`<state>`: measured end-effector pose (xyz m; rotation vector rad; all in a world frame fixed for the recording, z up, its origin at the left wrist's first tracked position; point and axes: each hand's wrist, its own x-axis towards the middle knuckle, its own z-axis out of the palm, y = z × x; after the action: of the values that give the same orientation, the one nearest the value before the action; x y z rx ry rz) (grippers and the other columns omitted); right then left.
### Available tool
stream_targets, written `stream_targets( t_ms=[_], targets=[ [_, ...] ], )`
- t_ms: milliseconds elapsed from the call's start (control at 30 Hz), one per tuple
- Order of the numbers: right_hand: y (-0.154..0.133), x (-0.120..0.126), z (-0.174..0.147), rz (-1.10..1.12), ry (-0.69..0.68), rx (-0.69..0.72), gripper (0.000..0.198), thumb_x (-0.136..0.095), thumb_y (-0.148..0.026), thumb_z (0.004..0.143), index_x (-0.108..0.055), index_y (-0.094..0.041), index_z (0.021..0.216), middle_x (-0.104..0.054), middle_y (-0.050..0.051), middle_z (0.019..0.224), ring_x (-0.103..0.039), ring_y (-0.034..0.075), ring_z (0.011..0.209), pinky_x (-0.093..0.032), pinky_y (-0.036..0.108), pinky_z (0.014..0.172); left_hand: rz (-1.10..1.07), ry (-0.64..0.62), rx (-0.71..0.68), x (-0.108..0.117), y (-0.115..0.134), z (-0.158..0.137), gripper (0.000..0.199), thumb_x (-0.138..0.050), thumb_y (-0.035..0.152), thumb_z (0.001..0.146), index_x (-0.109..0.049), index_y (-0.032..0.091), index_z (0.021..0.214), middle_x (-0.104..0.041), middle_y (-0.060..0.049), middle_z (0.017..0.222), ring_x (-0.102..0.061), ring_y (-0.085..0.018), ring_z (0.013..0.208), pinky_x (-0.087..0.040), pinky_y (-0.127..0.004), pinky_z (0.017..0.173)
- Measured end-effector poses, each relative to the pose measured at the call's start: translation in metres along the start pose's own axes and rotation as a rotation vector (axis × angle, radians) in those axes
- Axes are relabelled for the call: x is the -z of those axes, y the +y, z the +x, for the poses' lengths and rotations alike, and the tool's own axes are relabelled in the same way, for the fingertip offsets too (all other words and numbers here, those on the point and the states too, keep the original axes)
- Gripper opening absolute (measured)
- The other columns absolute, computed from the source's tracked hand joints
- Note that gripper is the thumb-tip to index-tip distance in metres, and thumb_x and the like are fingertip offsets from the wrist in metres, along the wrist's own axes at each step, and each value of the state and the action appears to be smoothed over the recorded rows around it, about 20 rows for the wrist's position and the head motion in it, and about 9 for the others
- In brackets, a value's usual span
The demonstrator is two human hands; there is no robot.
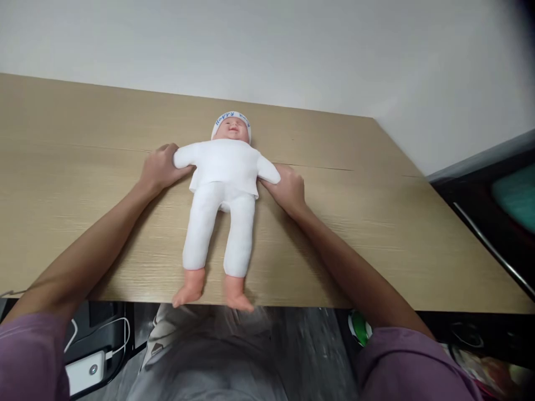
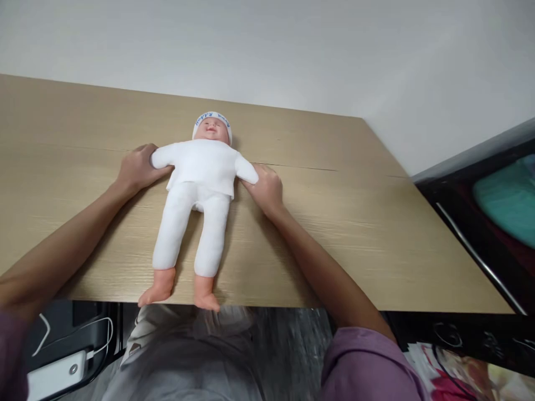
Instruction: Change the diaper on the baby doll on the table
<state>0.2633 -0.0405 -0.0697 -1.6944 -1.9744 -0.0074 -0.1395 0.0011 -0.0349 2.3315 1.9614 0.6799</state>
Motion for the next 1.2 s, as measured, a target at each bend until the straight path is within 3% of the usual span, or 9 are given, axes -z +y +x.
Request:
stream_targets(
  t_ms=[233, 333, 500, 633, 767, 933, 1000, 1100, 1200],
  targets=[
    [0.028, -0.039, 0.095, -0.08, 0.005, -0.003, 0.05, -0.063, -0.063, 0.11, -0.077, -0.017, 0.127, -0.081, 0.023, 0.129, -0.073, 0.043, 0.121, -0.059, 0.054, 0.105, -0.004, 0.006, 0.063, -0.028, 0.003, 0.077, 0.07, -0.073, 0.07, 0.098, -0.067, 0.014, 0.14, -0.073, -0.025, 0.145, -0.067, -0.047, 0.137, -0.047, -0.052, 0.117],
    [0.038, -0.045, 0.11, -0.041, 0.053, 0.078, 0.062, -0.061, -0.066, 0.109, -0.071, -0.013, 0.141, -0.077, 0.026, 0.139, -0.069, 0.044, 0.131, -0.056, 0.058, 0.114, 0.018, 0.037, 0.037, -0.035, -0.003, 0.094, 0.072, -0.074, 0.072, 0.097, -0.068, 0.014, 0.139, -0.075, -0.024, 0.144, -0.068, -0.046, 0.135, -0.042, -0.055, 0.122],
    [0.061, -0.026, 0.083, 0.029, 0.053, 0.244, 0.074, -0.058, -0.069, 0.111, -0.061, -0.016, 0.162, -0.074, 0.024, 0.152, -0.069, 0.044, 0.135, -0.054, 0.062, 0.119, -0.033, 0.064, -0.081, -0.028, -0.03, 0.075, 0.091, -0.065, 0.092, 0.098, -0.065, 0.016, 0.149, -0.075, -0.017, 0.147, -0.058, -0.043, 0.15, -0.036, -0.056, 0.128],
    [0.078, -0.015, 0.069, 0.054, 0.004, 0.216, 0.071, -0.054, -0.066, 0.114, -0.06, -0.021, 0.169, -0.075, 0.022, 0.156, -0.07, 0.044, 0.137, -0.052, 0.065, 0.121, -0.101, 0.009, -0.093, -0.014, -0.047, 0.058, 0.092, -0.063, 0.093, 0.102, -0.062, 0.016, 0.152, -0.075, -0.011, 0.145, -0.057, -0.035, 0.148, -0.039, -0.053, 0.129],
    [0.087, -0.024, 0.076, 0.094, -0.035, 0.191, 0.076, -0.053, -0.065, 0.114, -0.053, -0.022, 0.177, -0.071, 0.022, 0.163, -0.069, 0.044, 0.139, -0.051, 0.065, 0.122, -0.117, -0.016, -0.087, -0.012, -0.051, 0.062, 0.083, -0.074, 0.087, 0.101, -0.067, 0.018, 0.146, -0.078, -0.012, 0.139, -0.061, -0.035, 0.138, -0.043, -0.052, 0.125],
    [0.093, -0.038, 0.084, 0.072, -0.05, 0.154, 0.086, -0.05, -0.055, 0.111, -0.037, -0.017, 0.186, -0.073, 0.023, 0.158, -0.068, 0.042, 0.139, -0.047, 0.067, 0.126, -0.141, 0.002, -0.132, -0.016, -0.056, 0.066, 0.088, -0.07, 0.091, 0.098, -0.069, 0.019, 0.149, -0.077, -0.014, 0.141, -0.061, -0.036, 0.136, -0.041, -0.052, 0.125],
    [0.091, -0.041, 0.08, 0.035, -0.04, 0.145, 0.092, -0.051, -0.051, 0.107, -0.027, -0.012, 0.188, -0.06, 0.026, 0.174, -0.058, 0.044, 0.155, -0.039, 0.07, 0.133, -0.136, 0.011, -0.116, -0.017, -0.056, 0.062, 0.086, -0.072, 0.088, 0.097, -0.069, 0.022, 0.153, -0.075, -0.016, 0.148, -0.059, -0.04, 0.14, -0.039, -0.055, 0.126],
    [0.078, -0.04, 0.066, -0.007, -0.007, 0.118, 0.1, -0.054, -0.046, 0.102, -0.017, -0.008, 0.187, -0.028, 0.029, 0.193, -0.031, 0.045, 0.177, -0.024, 0.075, 0.141, -0.139, 0.091, -0.065, -0.014, -0.046, 0.046, 0.093, -0.08, 0.079, 0.095, -0.059, 0.023, 0.166, -0.064, -0.021, 0.165, -0.052, -0.047, 0.153, -0.032, -0.061, 0.131],
    [0.046, -0.021, 0.036, -0.019, 0.03, 0.109, 0.098, -0.057, -0.045, 0.102, -0.02, -0.013, 0.187, -0.021, 0.027, 0.196, -0.023, 0.044, 0.181, -0.02, 0.077, 0.142, -0.153, 0.238, 0.043, -0.002, -0.015, 0.021, 0.102, -0.08, 0.069, 0.098, -0.04, 0.023, 0.18, -0.048, -0.024, 0.179, -0.044, -0.05, 0.161, -0.027, -0.066, 0.133]
  ],
)
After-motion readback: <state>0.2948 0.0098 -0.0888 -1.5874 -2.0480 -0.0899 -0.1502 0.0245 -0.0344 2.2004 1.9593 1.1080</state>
